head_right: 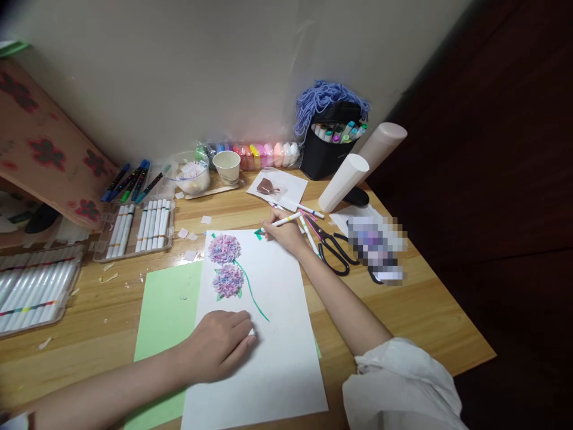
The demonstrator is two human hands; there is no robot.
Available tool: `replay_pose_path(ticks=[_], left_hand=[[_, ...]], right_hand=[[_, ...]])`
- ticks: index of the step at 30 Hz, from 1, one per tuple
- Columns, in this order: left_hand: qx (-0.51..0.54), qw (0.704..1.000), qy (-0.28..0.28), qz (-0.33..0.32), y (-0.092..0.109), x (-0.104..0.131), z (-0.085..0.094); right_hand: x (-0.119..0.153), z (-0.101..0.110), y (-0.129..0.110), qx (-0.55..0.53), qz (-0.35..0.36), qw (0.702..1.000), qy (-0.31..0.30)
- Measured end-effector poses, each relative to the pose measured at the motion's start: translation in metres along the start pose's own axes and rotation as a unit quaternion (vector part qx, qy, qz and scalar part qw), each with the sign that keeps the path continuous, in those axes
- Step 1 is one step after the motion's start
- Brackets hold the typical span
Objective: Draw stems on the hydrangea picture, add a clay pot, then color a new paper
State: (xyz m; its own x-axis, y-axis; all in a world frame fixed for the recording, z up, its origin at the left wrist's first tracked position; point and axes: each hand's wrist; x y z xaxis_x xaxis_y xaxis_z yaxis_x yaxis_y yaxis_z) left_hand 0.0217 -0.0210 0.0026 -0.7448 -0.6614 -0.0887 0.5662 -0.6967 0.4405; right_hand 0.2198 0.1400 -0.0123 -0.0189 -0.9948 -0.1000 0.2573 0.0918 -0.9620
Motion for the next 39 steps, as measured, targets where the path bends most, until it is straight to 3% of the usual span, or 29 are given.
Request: replay_pose_path(ticks=[17,39], left_hand=[[-0.002,1.0,-0.002,-0.002,0.0002,-0.001,-0.0001],[-0.006,1.0,-0.003,-0.002,-0.0005,-0.0031,0.0001]], right_hand=[[0.0002,-0.0014,-0.0034,-0.009,0.003,1.0,0.025],[-0.0007,0.0014,-0.0009,-0.001,0.001,1.0,-0.004]])
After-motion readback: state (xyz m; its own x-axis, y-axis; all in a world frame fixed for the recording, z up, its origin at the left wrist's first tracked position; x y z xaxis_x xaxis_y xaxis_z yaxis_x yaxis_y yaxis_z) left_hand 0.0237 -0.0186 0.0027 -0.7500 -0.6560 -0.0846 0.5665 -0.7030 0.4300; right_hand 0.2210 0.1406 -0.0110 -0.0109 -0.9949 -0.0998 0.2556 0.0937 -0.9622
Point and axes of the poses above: each hand's wrist, its own x-axis away from the middle knuckle, its own z-axis out of the back of the hand, y = z × x, and after that the axes turned 9 degrees about y, right-handed
